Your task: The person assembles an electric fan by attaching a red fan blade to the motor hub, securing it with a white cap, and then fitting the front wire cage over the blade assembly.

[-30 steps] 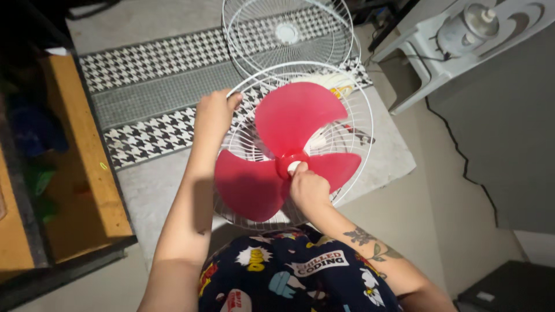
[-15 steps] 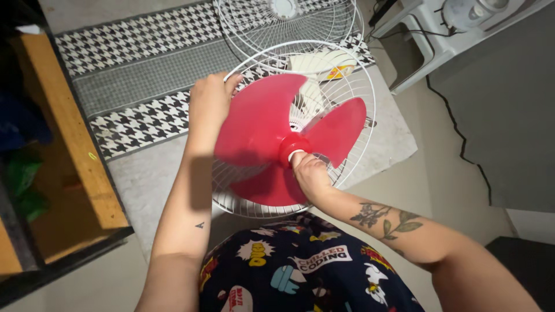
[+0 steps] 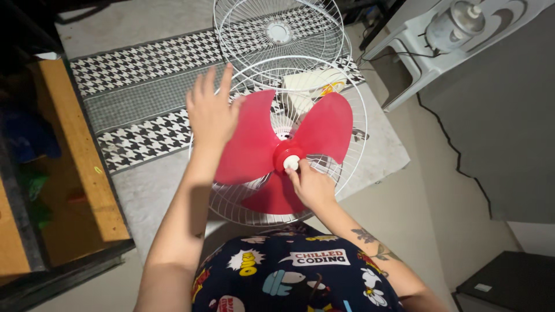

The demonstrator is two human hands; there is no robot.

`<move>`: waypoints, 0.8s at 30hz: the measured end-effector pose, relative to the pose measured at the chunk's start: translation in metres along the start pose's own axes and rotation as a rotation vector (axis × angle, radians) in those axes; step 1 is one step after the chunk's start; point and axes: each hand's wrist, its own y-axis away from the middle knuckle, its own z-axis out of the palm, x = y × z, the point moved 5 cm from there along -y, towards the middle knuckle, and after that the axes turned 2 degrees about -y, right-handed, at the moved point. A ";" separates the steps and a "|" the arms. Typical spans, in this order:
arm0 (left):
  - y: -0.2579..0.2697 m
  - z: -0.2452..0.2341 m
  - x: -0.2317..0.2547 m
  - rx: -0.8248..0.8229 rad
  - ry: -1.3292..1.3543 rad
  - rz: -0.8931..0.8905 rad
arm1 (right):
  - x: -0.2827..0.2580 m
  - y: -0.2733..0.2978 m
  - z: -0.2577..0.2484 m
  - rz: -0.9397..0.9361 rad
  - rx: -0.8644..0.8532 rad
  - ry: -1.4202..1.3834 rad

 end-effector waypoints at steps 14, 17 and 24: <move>0.017 0.017 0.040 0.067 -0.226 -0.104 | -0.008 -0.002 0.039 0.007 0.102 0.236; 0.018 0.021 0.040 0.061 -0.224 -0.124 | -0.008 -0.002 0.041 -0.067 0.134 0.333; 0.019 0.031 0.038 0.050 -0.220 -0.148 | -0.002 -0.002 0.057 -0.234 0.187 0.664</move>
